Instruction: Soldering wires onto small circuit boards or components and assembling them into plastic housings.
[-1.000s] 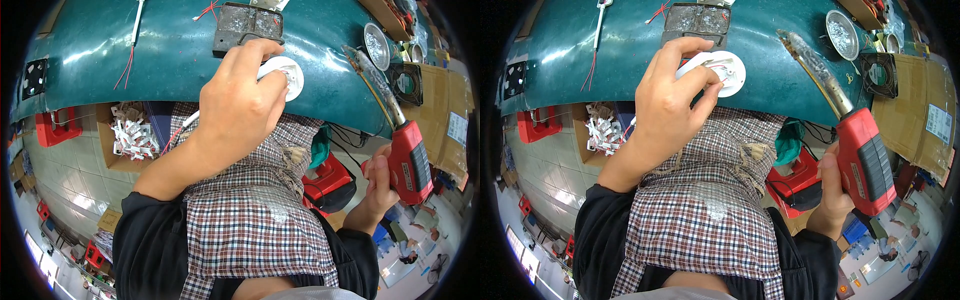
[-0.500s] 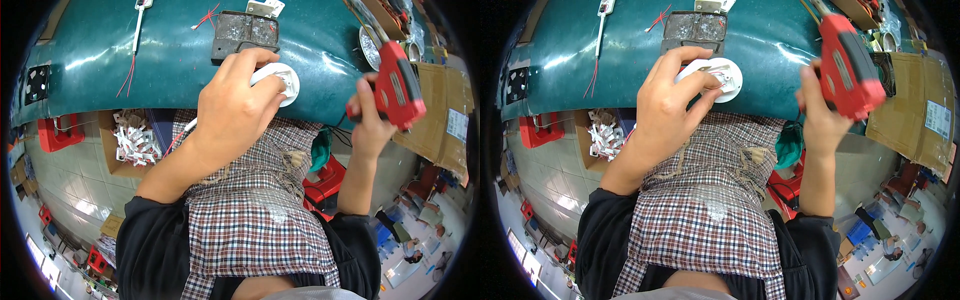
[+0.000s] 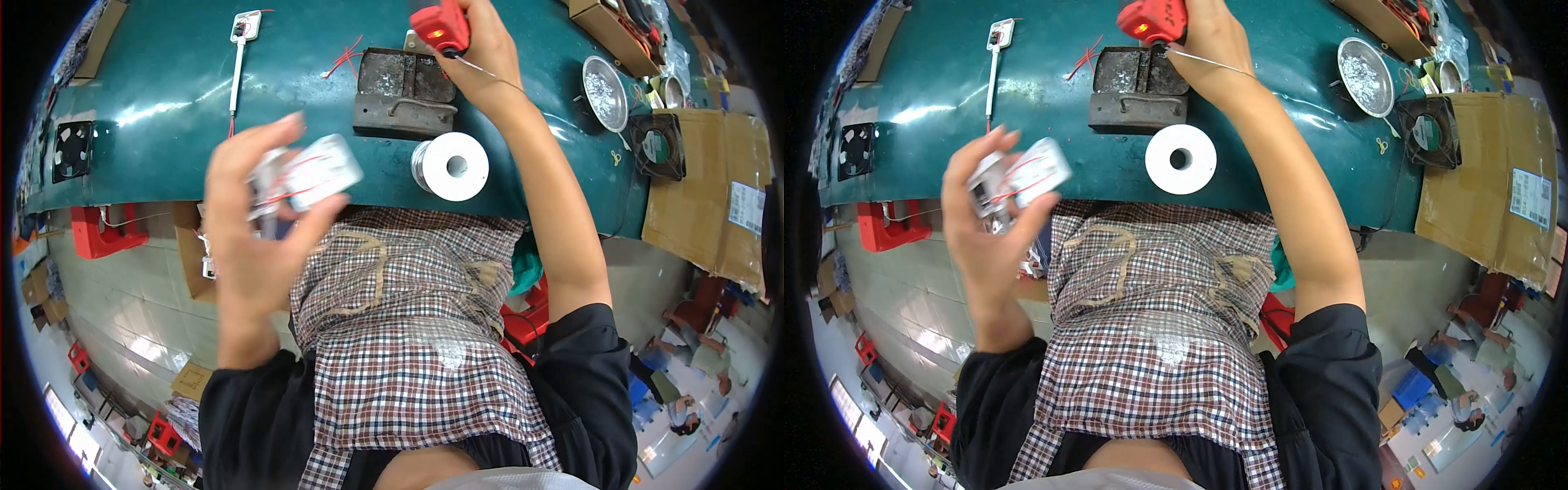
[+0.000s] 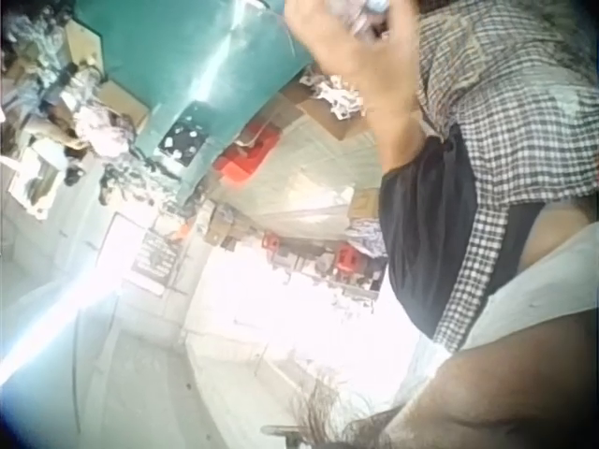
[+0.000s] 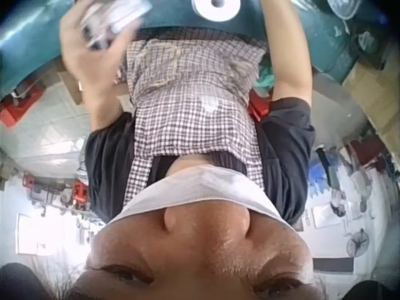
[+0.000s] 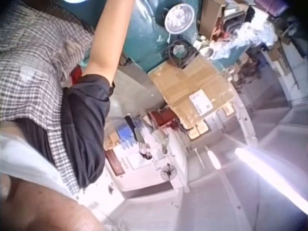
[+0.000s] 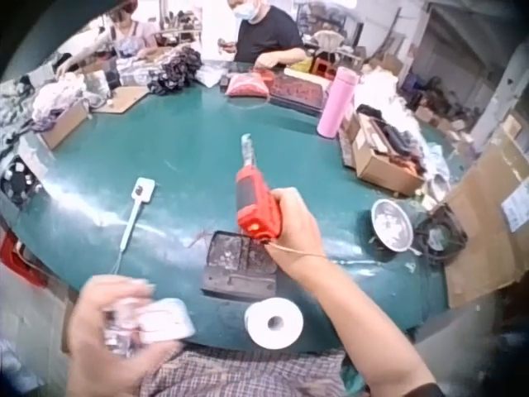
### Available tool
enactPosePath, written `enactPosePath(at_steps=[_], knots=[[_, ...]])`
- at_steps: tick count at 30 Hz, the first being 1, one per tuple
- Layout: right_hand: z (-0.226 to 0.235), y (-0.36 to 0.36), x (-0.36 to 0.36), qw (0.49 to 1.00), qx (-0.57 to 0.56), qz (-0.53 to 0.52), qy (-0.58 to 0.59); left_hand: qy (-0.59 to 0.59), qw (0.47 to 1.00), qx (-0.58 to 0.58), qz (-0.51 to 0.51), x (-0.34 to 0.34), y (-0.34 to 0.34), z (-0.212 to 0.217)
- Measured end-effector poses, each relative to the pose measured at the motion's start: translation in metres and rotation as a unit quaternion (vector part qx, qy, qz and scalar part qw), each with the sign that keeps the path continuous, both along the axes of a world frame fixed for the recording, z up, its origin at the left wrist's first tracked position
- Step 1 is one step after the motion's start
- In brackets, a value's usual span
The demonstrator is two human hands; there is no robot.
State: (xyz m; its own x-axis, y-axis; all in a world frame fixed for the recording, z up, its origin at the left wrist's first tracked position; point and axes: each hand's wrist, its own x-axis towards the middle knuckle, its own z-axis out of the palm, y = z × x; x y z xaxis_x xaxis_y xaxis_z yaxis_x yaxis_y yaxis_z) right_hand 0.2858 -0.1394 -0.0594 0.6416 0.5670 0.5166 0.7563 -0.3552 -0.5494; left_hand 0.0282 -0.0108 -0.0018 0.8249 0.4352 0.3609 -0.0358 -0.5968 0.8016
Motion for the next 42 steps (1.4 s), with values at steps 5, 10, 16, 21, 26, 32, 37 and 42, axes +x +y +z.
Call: enactPosePath(at_steps=[5,10,16,21,26,32,37,42], knots=[[-0.016,0.009,0.010,0.997,0.033,0.047,-0.055,0.325,0.938,0.104,0.055,-0.081,0.052,0.015],[0.014,0.006,-0.002,0.985,0.108,-0.061,-0.123,0.310,0.909,0.246,0.132,-0.075,0.073,0.006],[0.043,-0.048,-0.057,0.968,0.138,-0.053,0.202,0.181,0.927,0.195,0.265,0.062,0.128,-0.059],[0.049,-0.085,-0.120,0.939,0.098,-0.110,0.309,0.214,0.860,0.322,0.332,0.121,0.146,-0.112],[0.037,-0.092,-0.133,0.961,0.017,-0.186,0.206,0.051,0.953,0.126,0.269,0.116,0.145,-0.100],[0.038,-0.076,-0.135,0.978,-0.034,-0.200,-0.042,-0.028,0.969,-0.117,0.217,0.085,0.073,0.002],[0.034,-0.066,-0.139,0.983,-0.025,-0.178,-0.040,0.035,0.986,-0.159,0.045,0.040,0.041,-0.001],[0.021,-0.060,-0.145,0.978,-0.028,-0.203,-0.024,0.043,0.957,-0.284,-0.031,0.016,-0.001,-0.009]])
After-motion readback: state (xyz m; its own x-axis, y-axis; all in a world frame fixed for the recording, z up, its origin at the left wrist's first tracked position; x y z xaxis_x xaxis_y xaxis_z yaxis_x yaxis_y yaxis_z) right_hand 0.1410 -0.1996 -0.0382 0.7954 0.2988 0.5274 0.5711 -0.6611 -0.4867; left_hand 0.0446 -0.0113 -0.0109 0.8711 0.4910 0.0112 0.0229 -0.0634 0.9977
